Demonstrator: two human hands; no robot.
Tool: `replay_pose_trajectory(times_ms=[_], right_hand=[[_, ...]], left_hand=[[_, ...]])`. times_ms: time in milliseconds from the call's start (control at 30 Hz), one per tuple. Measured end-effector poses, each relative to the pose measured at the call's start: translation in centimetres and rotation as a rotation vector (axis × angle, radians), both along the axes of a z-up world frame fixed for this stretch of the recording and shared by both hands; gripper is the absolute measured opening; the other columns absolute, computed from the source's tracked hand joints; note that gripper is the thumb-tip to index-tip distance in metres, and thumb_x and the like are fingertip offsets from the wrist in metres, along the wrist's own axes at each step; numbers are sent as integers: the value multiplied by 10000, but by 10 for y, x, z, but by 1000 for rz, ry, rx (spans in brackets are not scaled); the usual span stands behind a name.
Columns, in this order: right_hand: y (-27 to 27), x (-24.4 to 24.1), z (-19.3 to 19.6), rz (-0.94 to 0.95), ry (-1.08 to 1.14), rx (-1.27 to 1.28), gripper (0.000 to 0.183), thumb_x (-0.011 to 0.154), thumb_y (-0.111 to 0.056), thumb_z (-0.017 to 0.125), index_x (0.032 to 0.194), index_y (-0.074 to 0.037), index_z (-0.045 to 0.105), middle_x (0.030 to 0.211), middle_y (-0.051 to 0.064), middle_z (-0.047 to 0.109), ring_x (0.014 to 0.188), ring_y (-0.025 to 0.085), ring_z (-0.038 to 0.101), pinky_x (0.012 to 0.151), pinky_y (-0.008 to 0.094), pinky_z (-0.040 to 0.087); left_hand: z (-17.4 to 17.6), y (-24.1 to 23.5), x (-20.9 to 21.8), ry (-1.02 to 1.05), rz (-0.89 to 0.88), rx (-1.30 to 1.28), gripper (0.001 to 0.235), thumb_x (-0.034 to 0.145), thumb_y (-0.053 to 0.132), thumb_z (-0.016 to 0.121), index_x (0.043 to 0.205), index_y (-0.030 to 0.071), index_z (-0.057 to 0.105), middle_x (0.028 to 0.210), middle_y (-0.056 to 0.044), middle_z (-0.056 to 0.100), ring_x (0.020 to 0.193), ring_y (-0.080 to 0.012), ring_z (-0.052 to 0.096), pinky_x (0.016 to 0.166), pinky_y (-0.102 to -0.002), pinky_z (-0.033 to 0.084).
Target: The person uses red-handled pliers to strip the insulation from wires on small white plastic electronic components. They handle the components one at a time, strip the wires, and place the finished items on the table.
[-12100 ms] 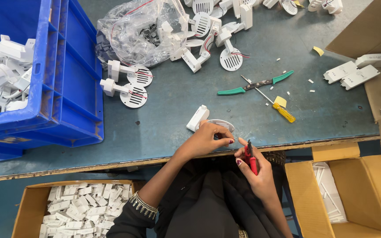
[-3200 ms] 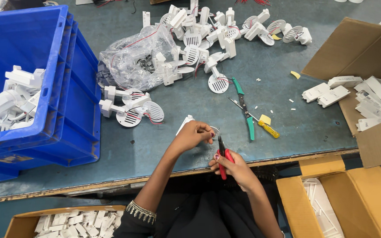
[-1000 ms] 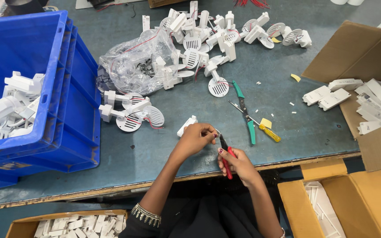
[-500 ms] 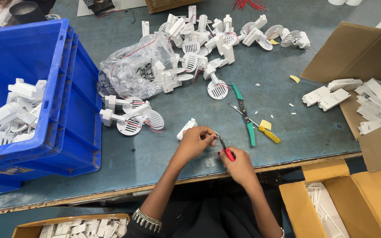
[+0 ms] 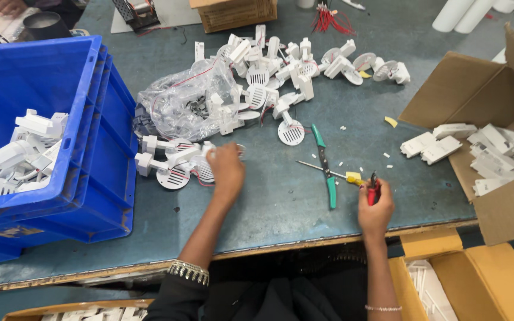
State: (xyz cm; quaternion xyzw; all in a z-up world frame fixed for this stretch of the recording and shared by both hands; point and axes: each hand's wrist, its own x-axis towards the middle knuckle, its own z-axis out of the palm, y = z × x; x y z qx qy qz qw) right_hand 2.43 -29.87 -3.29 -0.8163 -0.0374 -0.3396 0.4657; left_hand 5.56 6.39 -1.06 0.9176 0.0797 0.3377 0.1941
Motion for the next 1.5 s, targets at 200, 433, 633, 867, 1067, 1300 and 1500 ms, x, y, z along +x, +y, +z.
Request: replay_pose_trajectory(times_ms=[200, 433, 633, 867, 1067, 1300, 1500], right_hand=[[-5, 5, -11, -70, -7, -103, 362, 882, -133, 759, 1171, 23, 608, 1131, 193, 614, 1056, 343, 616, 944, 445, 484], [-9, 9, -15, -130, 7, -52, 378, 909, -181, 773, 1159, 38, 594, 1120, 196, 612, 1083, 367, 592, 972, 464, 455], [-9, 6, -15, -130, 15, -5, 379, 915, -205, 772, 1157, 30, 601, 1099, 189, 634, 1045, 353, 612, 940, 450, 470], [-8, 6, -10, -142, 21, 1, 378, 900, -227, 780, 1135, 17, 613, 1056, 168, 653, 1000, 331, 624, 902, 442, 486], [-9, 4, -9, -122, 31, -4, 371, 888, -228, 780, 1113, 16, 613, 1033, 159, 651, 978, 321, 626, 883, 441, 488], [-6, -3, -1, -148, -14, -82, 310, 903, -140, 752, 1131, 21, 618, 1046, 176, 643, 1001, 338, 621, 913, 450, 483], [27, -46, 27, -23, -85, 27, 175, 959, -48, 662, 1119, 18, 635, 991, 136, 680, 901, 253, 674, 855, 369, 528]], left_hand=[[38, 10, 19, 31, 230, 113, 211, 795, 161, 719, 954, 29, 676, 976, -175, 687, 1018, -356, 620, 1003, -566, 349], [36, -69, 65, -185, -377, -27, 205, 824, 83, 689, 1025, 45, 675, 1081, -135, 668, 1082, -334, 615, 909, -457, 473], [-26, -112, 155, -89, -607, 153, 178, 870, 63, 644, 1031, 24, 709, 1041, -136, 696, 1034, -333, 641, 851, -442, 527], [-62, -127, 210, 47, -524, 448, 86, 799, 53, 650, 787, 28, 731, 913, -141, 716, 991, -315, 666, 819, -432, 563], [-16, -93, 175, 315, -500, -56, 128, 832, 103, 690, 887, 38, 786, 888, -186, 728, 841, -346, 688, 723, -451, 527], [8, -51, 57, 438, -796, -525, 130, 873, 110, 745, 908, -7, 791, 698, -63, 747, 602, -92, 663, 572, -264, 514], [15, -59, -79, 434, -696, -790, 139, 889, 64, 724, 974, -30, 782, 765, -69, 759, 650, -85, 668, 618, -245, 534]])
